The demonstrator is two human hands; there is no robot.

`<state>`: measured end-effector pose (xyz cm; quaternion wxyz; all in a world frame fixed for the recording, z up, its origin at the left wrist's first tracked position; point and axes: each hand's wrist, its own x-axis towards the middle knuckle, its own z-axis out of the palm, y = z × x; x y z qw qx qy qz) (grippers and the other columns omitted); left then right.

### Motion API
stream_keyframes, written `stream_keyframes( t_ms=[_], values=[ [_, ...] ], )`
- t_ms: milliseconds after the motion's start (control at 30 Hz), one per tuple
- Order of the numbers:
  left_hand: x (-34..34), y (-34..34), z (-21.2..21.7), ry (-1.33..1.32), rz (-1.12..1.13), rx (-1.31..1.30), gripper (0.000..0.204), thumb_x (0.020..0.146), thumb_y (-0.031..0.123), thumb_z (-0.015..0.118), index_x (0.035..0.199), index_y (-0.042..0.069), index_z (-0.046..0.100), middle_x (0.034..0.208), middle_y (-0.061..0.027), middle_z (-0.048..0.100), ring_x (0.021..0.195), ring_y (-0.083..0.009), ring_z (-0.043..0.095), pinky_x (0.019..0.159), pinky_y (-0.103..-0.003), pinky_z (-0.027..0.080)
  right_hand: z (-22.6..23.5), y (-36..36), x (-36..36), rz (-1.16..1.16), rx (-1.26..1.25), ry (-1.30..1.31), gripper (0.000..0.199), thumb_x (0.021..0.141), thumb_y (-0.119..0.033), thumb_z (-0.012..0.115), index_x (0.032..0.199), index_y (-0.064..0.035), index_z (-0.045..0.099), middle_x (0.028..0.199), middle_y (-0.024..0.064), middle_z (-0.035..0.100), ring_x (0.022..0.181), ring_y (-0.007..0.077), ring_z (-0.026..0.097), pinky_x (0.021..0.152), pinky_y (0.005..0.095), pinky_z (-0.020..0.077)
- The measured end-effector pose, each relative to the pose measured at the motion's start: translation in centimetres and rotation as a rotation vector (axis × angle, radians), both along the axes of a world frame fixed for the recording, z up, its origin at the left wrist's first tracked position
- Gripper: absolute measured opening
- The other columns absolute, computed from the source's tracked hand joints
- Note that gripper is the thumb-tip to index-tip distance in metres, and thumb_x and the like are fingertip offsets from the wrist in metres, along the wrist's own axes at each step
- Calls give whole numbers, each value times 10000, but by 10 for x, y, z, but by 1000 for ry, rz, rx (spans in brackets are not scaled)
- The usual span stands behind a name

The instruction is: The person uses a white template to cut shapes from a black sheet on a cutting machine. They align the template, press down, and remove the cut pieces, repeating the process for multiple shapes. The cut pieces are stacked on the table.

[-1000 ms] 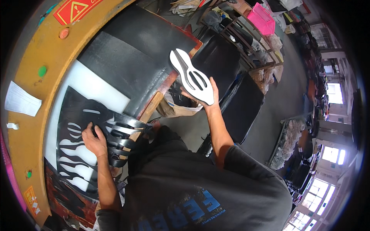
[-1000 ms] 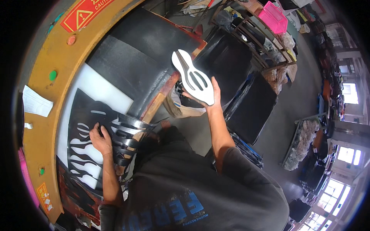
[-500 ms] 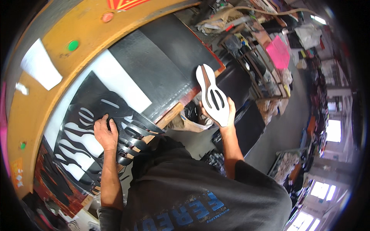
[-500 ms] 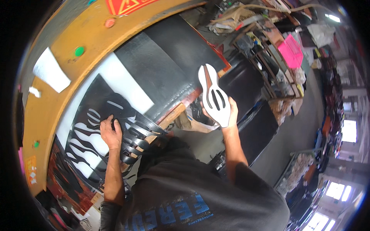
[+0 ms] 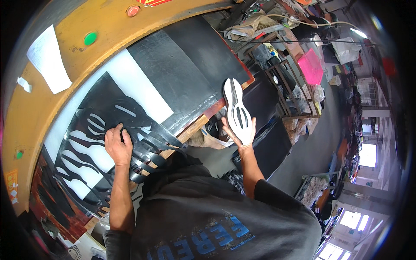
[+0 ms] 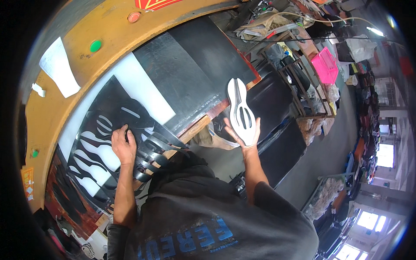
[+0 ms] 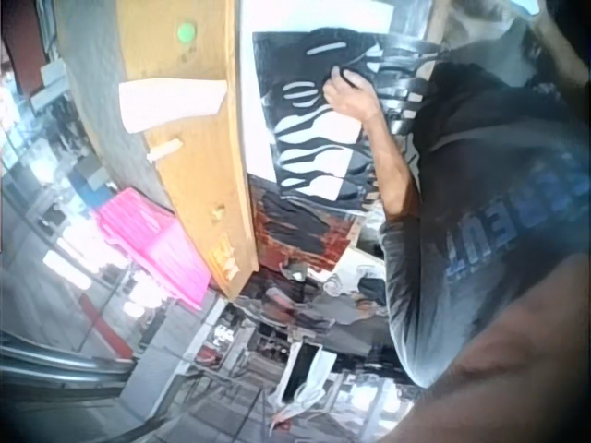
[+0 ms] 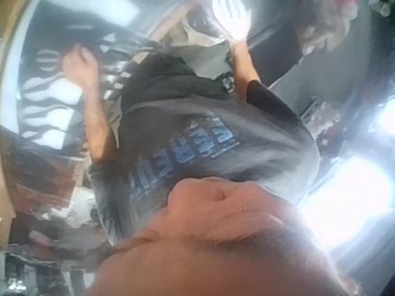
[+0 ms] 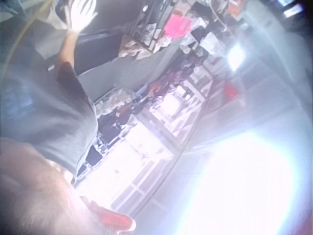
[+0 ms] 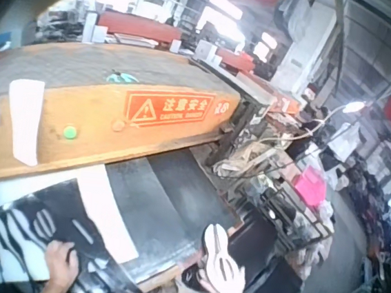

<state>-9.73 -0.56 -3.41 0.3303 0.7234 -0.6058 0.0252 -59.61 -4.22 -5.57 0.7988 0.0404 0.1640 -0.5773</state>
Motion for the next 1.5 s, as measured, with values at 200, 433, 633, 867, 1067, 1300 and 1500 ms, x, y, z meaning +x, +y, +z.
stream_keyframes(
  t_ms=[200,433,633,867,1067,1300,1500],
  values=[
    [0,-2,0,-5,6,-39,243,917,138,708,1140,64,772,1049,-148,679,995,-370,650,898,-477,535,65,-21,21,53,-93,379,756,930,-425,736,1535,-23,528,1435,290,635,1222,576,650,936,685,616],
    [1,-1,-1,25,10,-82,229,898,118,716,1116,77,772,1021,-132,680,965,-357,654,871,-477,535,100,-123,114,166,-546,1411,669,846,-289,812,1407,48,673,1343,189,713,1211,280,702,1076,379,536],
    [1,2,0,53,28,-65,213,901,164,722,1090,96,793,1016,-96,673,965,-327,656,871,-460,543,65,-174,228,216,-930,2430,558,819,-370,779,1327,-140,778,1512,139,601,1417,413,481,1210,525,363],
    [4,3,1,113,8,-62,240,897,199,748,1112,101,784,1014,-88,661,969,-322,651,861,-462,533,81,-110,303,677,-994,2168,454,947,-390,730,1232,-40,770,1217,214,752,1083,401,722,977,472,569],
    [5,1,25,118,-19,76,413,884,299,801,1233,85,746,1079,-109,648,1031,-339,629,896,-479,513,94,-113,337,735,-761,1862,326,917,-287,784,1049,7,738,852,152,756,810,296,747,773,417,588],
    [-12,-16,52,216,-184,109,643,888,430,843,1313,-22,670,1238,-169,649,1098,-382,653,926,-478,565,103,-122,350,854,-343,1280,183,999,-160,748,996,3,665,797,69,688,622,139,662,566,269,556],
    [32,-35,31,1023,-72,380,301,1065,217,688,1256,-10,738,1098,-202,783,993,-304,771,876,-380,592,72,-95,354,614,-244,1160,242,1082,-262,707,1129,-25,701,949,37,728,814,119,695,750,277,585]
  ],
)
